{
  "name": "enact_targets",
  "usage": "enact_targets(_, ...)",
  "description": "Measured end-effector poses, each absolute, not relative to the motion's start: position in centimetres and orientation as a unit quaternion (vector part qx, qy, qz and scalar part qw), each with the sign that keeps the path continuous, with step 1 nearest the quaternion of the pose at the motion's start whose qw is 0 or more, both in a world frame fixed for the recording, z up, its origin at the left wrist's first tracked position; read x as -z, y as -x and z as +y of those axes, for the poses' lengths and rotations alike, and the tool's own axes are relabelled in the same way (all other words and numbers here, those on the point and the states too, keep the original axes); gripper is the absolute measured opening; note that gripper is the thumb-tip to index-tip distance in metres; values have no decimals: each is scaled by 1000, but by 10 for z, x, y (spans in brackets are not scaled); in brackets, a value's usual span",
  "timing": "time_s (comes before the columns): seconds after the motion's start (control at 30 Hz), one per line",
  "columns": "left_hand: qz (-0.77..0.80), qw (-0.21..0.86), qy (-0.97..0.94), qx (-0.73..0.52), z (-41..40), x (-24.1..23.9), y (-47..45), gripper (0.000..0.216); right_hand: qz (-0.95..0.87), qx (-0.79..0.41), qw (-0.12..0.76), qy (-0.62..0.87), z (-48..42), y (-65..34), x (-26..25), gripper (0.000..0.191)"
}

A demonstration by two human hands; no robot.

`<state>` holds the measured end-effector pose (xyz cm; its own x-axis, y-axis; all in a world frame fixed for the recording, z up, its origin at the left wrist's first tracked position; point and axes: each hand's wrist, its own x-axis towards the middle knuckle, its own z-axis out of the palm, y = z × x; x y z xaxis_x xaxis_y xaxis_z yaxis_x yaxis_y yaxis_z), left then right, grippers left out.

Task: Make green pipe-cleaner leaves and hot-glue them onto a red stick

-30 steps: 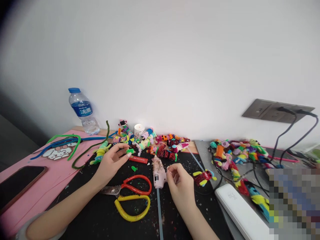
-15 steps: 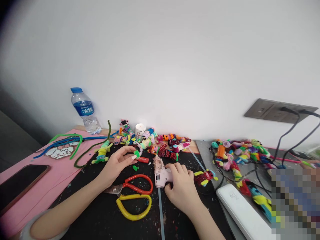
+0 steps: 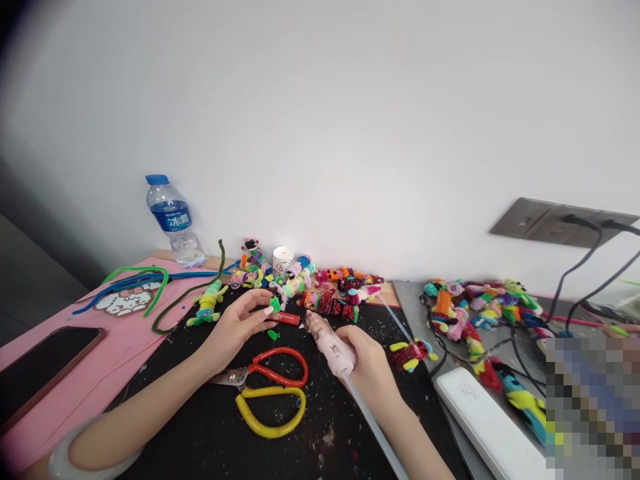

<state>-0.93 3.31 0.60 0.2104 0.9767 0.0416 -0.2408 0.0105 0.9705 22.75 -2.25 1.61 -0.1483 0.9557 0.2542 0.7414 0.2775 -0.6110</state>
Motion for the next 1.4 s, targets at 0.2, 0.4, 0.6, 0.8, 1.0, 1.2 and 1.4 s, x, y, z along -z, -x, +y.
enact_targets(0.2, 353, 642, -480, -483, 32, -5, 10, 23, -711, -230, 349, 566, -26, -223, -21, 9)
enact_targets(0.4, 329, 688, -489, -424, 28, -9, 8, 22, -708, -240, 358, 559, -29, -222, -24, 10)
enact_targets(0.6, 320, 709, -481, -404, 24, -12, 6, 21, -717, -254, 349, 547, -29, -223, -17, 10)
enact_targets(0.8, 303, 723, -484, -390, 23, -11, 6, 20, -720, -255, 349, 543, -28, -224, -12, 12)
enact_targets(1.0, 285, 725, -488, -393, 24, -8, 6, 21, -717, -241, 361, 545, -30, -227, -6, 10)
enact_targets(1.2, 285, 721, -495, -392, 24, -6, 6, 19, -720, -250, 353, 543, -29, -225, -8, 14)
enact_targets(1.4, 285, 721, -497, -389, 26, -4, 5, 19, -729, -247, 350, 534, -29, -225, -9, 19)
